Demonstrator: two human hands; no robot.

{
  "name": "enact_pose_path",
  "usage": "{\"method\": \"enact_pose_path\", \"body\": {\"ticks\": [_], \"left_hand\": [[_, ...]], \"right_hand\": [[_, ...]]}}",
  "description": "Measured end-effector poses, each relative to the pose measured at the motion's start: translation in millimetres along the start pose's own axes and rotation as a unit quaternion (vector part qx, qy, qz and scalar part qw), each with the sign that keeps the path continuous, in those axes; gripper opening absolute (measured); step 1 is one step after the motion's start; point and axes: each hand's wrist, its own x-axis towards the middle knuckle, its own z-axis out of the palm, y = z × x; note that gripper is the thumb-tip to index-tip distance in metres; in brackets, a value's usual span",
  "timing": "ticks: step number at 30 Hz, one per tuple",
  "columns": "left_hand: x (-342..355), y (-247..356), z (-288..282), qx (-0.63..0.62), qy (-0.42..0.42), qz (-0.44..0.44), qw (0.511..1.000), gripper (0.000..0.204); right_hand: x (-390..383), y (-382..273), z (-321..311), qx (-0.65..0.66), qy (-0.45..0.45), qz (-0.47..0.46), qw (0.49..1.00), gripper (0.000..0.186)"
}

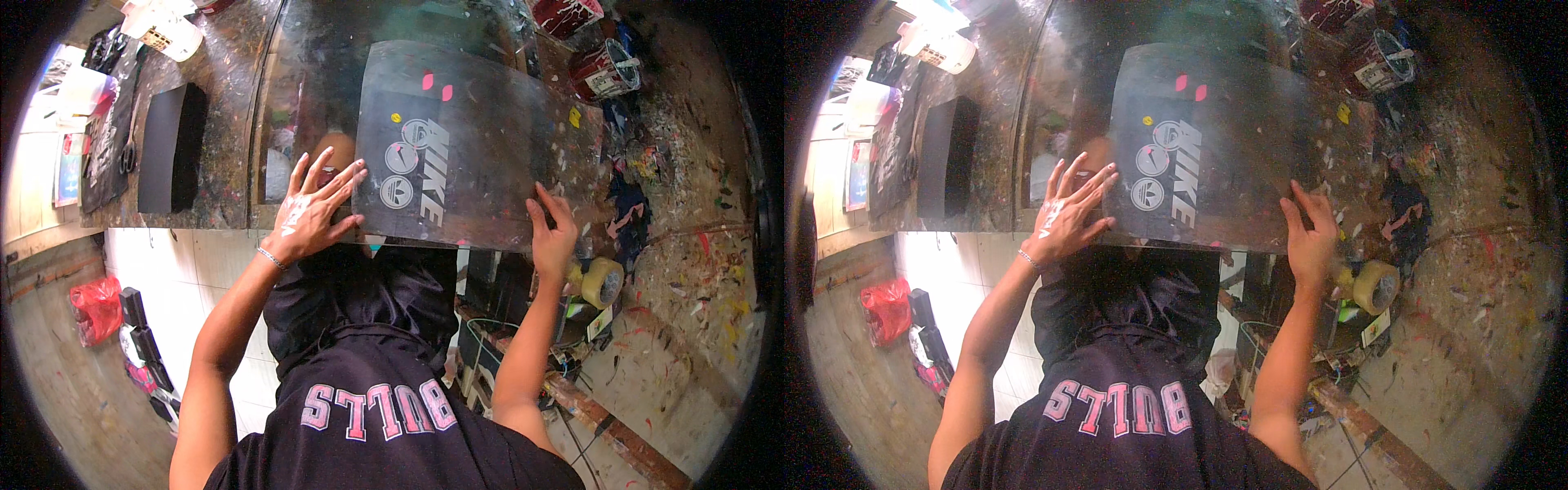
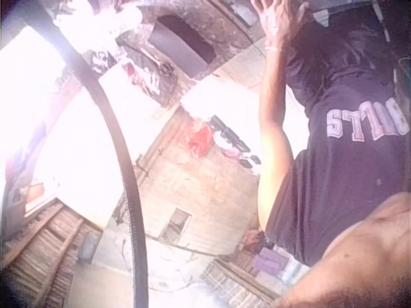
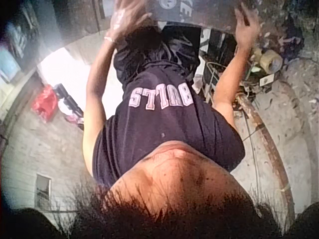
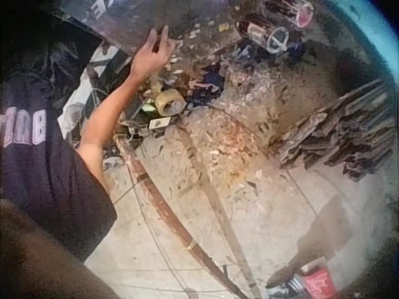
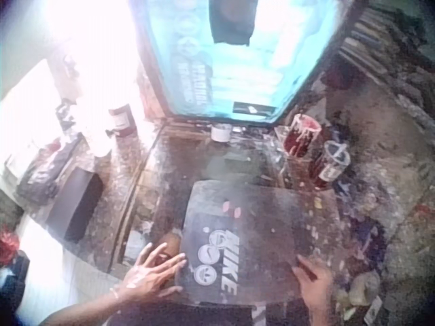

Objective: The person scoops ink from a container and spreads it across a screen-printing frame using a squeegee. They then flip the frame, place a black rectangular object on the work surface, and use a ruler to measure and align the object under the screen.

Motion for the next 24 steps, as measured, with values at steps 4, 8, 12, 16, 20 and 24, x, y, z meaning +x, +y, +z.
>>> {"method": "enact_pose_path", "body": {"ticks": [4, 8, 12, 16, 20, 24], "left_hand": [[0.2, -0.2, 0.4, 0.007, -0.005, 0.000, 1.000, 0.070], [0.8, 1.3, -1.2, 0.013, -0.012, -0.001, 1.000, 0.070], [0.7, 0.9, 0.6, 0.015, -0.011, -0.003, 1.000, 0.070], [0.8, 1.0, -0.2, 0.019, -0.013, -0.003, 1.000, 0.069], [1.2, 1.3, -0.4, 0.015, -0.010, -0.001, 1.000, 0.069], [1.6, 1.5, -0.3, 0.014, -0.008, 0.002, 1.000, 0.069]], "right_hand": [[-21.6, -1.9, -7.5, 0.006, 0.000, 0.046, 0.999, 0.031], [-38.4, -2.1, -13.4, 0.031, 0.004, 0.074, 0.997, 0.031], [-44.4, -1.2, -16.8, 0.046, 0.018, 0.069, 0.996, 0.031], [-44.8, -3.3, -20.1, 0.048, 0.018, 0.071, 0.996, 0.030], [-46.2, 0.4, -21.0, 0.048, 0.019, 0.072, 0.996, 0.030], [-47.0, 2.7, -20.7, 0.048, 0.025, 0.067, 0.996, 0.030]]}}
